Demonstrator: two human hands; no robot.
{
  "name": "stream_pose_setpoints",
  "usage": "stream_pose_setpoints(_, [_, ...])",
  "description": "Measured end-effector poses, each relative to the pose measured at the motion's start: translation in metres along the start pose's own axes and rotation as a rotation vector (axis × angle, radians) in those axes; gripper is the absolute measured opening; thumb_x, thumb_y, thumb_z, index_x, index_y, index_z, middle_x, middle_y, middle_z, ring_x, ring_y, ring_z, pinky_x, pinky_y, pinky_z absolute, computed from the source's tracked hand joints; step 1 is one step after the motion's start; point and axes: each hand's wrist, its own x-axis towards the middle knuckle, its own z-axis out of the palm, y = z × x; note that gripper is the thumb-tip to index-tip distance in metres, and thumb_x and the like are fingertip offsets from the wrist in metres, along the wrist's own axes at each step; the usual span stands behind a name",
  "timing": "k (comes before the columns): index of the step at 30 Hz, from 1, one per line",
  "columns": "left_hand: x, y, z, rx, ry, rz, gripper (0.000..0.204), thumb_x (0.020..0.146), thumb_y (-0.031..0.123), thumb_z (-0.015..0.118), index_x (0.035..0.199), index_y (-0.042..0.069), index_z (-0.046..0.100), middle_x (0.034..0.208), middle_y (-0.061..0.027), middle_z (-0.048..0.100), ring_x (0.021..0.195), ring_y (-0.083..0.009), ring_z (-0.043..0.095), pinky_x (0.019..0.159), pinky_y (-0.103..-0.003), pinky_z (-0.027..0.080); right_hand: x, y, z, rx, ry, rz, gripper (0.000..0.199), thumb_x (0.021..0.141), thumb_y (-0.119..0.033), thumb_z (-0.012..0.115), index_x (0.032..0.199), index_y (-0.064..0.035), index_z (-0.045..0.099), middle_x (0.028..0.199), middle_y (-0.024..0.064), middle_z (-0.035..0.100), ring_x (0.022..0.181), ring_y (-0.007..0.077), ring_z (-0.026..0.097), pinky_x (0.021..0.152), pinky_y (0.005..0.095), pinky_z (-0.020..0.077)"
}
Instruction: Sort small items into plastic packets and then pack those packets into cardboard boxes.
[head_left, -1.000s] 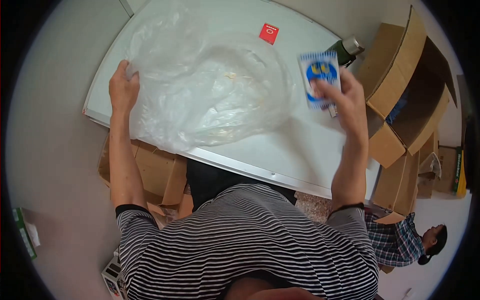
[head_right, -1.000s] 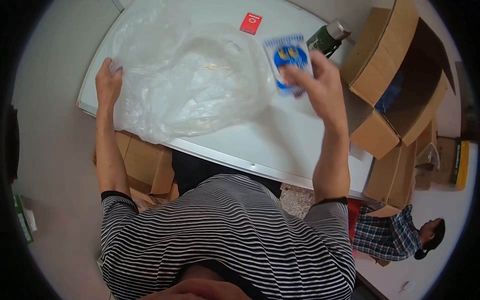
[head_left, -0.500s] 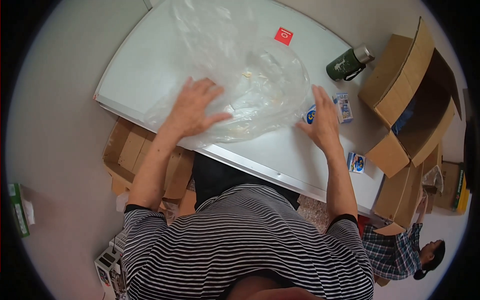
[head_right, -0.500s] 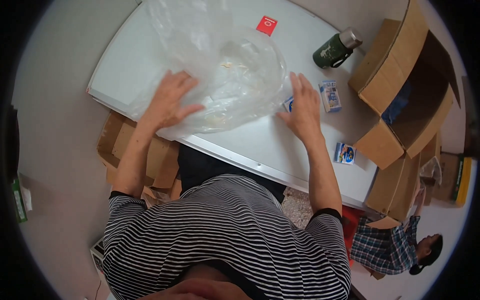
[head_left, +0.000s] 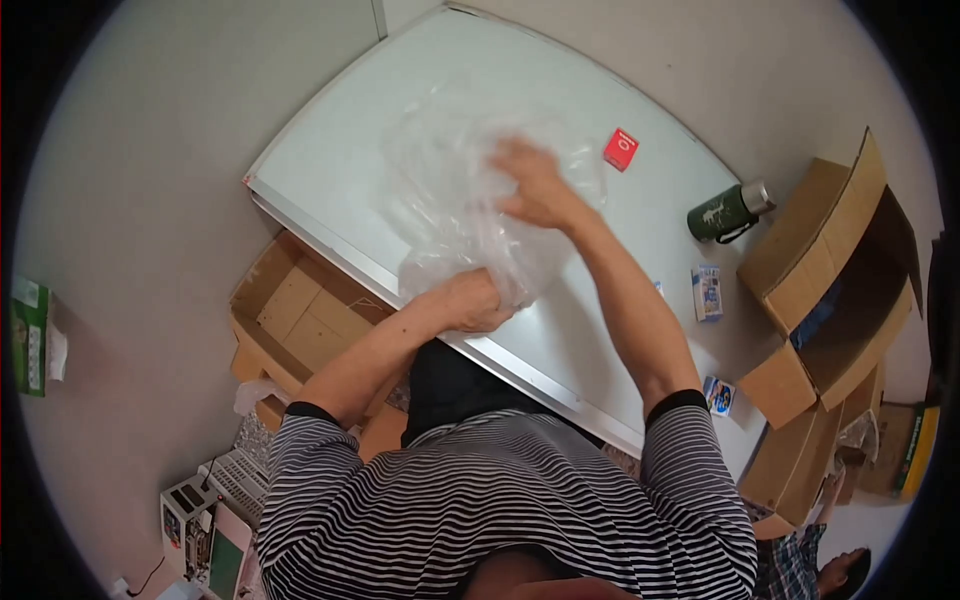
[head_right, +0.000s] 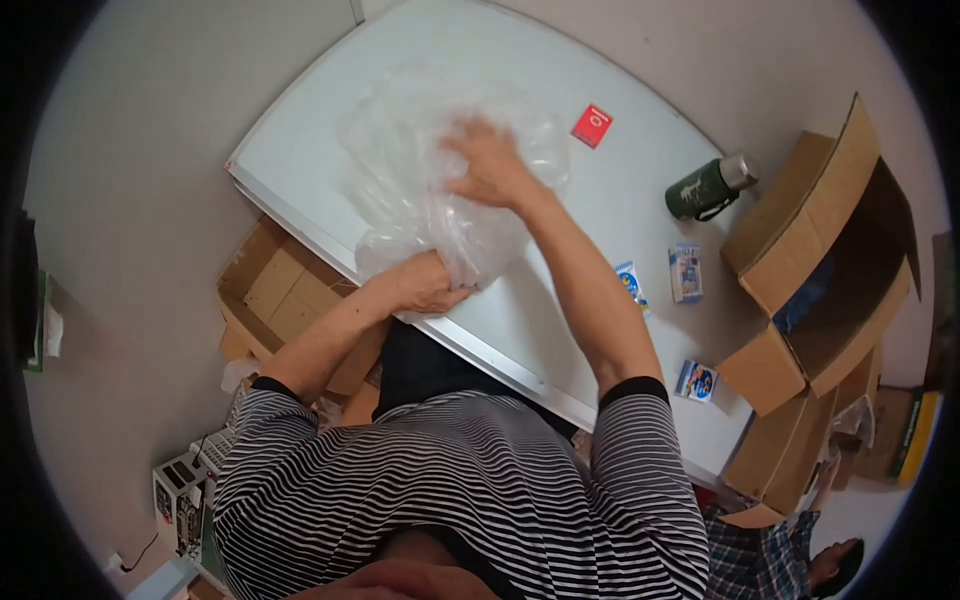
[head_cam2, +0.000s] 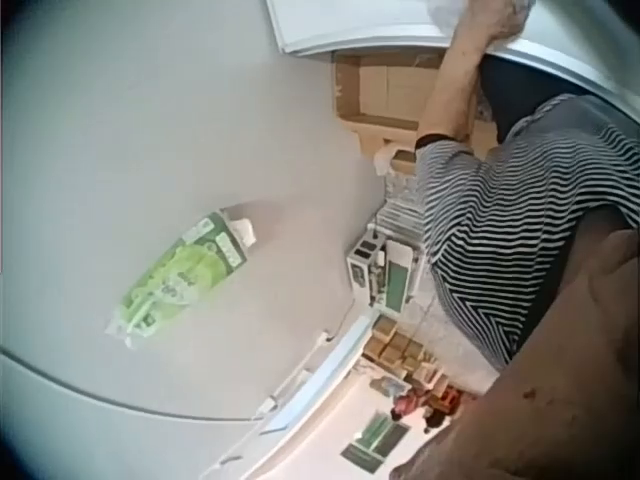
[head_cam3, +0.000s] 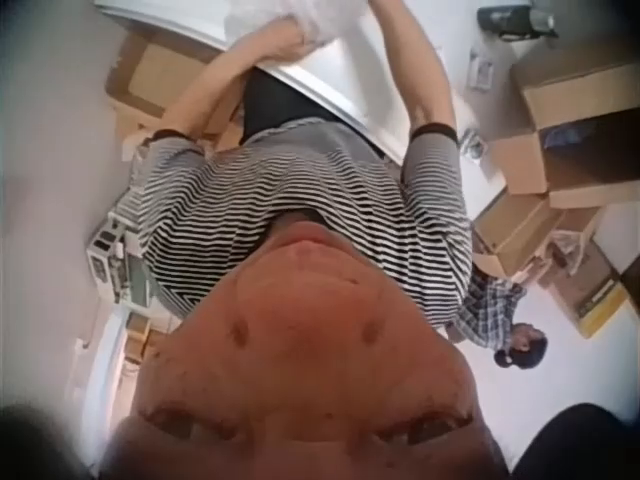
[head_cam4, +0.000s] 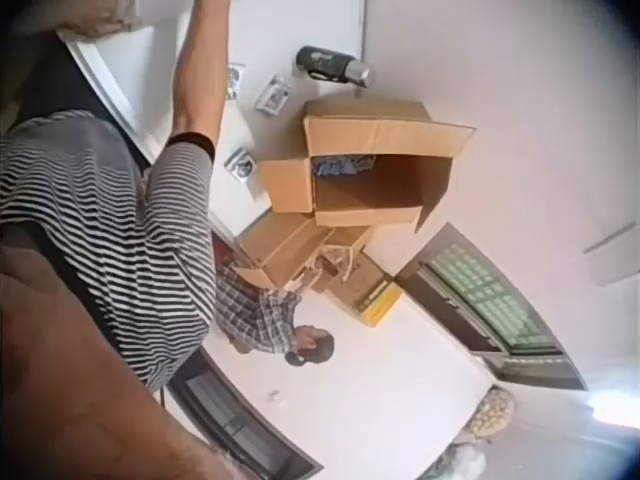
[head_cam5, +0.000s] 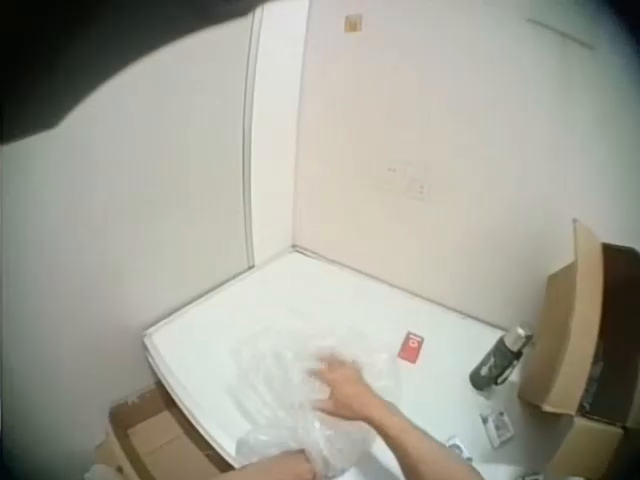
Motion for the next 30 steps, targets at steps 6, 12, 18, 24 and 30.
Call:
stream_pose_setpoints(6, [-0.007, -0.014, -0.007, -0.194, 0.168, -0.151, 0.028, 0.096, 0.027, 0.064, 0.111, 0.004, 0.068, 0.110, -0.0220, 0.066, 0.102, -0.0395, 0.063, 0.090, -0.046, 0.050, 0.000, 0.032, 0.056, 0.424, -0.093, 0.103, 0.037, 0.079, -0.023, 0.074, 0.112, -0.0043, 0.071, 0.126, 0.0146, 0.066, 0.117, 0.0317, 0.060, 0.103, 0.0421, 0.0435])
stream_pose_setpoints(12, [-0.010, -0.020, -0.023, -0.148, 0.749, -0.290, 0.024, 0.090, 0.024, 0.070, 0.107, 0.006, 0.070, 0.089, -0.0149, 0.071, 0.074, -0.0386, 0.067, 0.065, -0.041, 0.054, -0.014, 0.042, 0.017, 0.626, 0.115, 0.385, 0.041, 0.082, -0.003, 0.063, 0.123, -0.0045, 0.066, 0.108, 0.0049, 0.069, 0.101, 0.0132, 0.061, 0.088, 0.0273, 0.0494])
stream_pose_setpoints(18, [-0.005, -0.043, -0.015, -0.340, 0.339, -0.314, 0.029, 0.087, 0.015, 0.071, 0.115, 0.007, 0.068, 0.101, -0.0157, 0.072, 0.089, -0.0304, 0.067, 0.080, -0.038, 0.053, -0.032, 0.011, -0.010, 0.770, -0.067, 0.524, 0.051, 0.086, -0.013, 0.066, 0.135, -0.0055, 0.057, 0.133, 0.0100, 0.060, 0.119, 0.0200, 0.056, 0.103, 0.0334, 0.0434])
stream_pose_setpoints(24, [-0.011, -0.097, -0.013, -0.376, 0.122, -0.297, 0.039, 0.087, 0.020, 0.072, 0.123, 0.008, 0.066, 0.118, -0.0159, 0.069, 0.109, -0.0258, 0.065, 0.096, -0.038, 0.050, -0.041, -0.029, -0.011, 0.791, -0.460, 0.186, 0.086, 0.070, -0.022, 0.076, 0.148, -0.0041, 0.044, 0.139, 0.0153, 0.057, 0.130, 0.0232, 0.051, 0.112, 0.0347, 0.0366])
stream_pose_setpoints(30, [0.009, -0.040, -0.045, -0.005, -0.085, -0.499, 0.047, 0.084, 0.027, 0.075, 0.124, 0.005, 0.064, 0.126, -0.0206, 0.065, 0.115, -0.0351, 0.061, 0.099, -0.041, 0.048, -0.061, -0.031, 0.012, 0.563, -0.085, 0.268, 0.052, 0.073, -0.022, 0.077, 0.120, -0.0017, 0.068, 0.102, 0.0152, 0.074, 0.095, 0.0292, 0.070, 0.089, 0.0380, 0.0522])
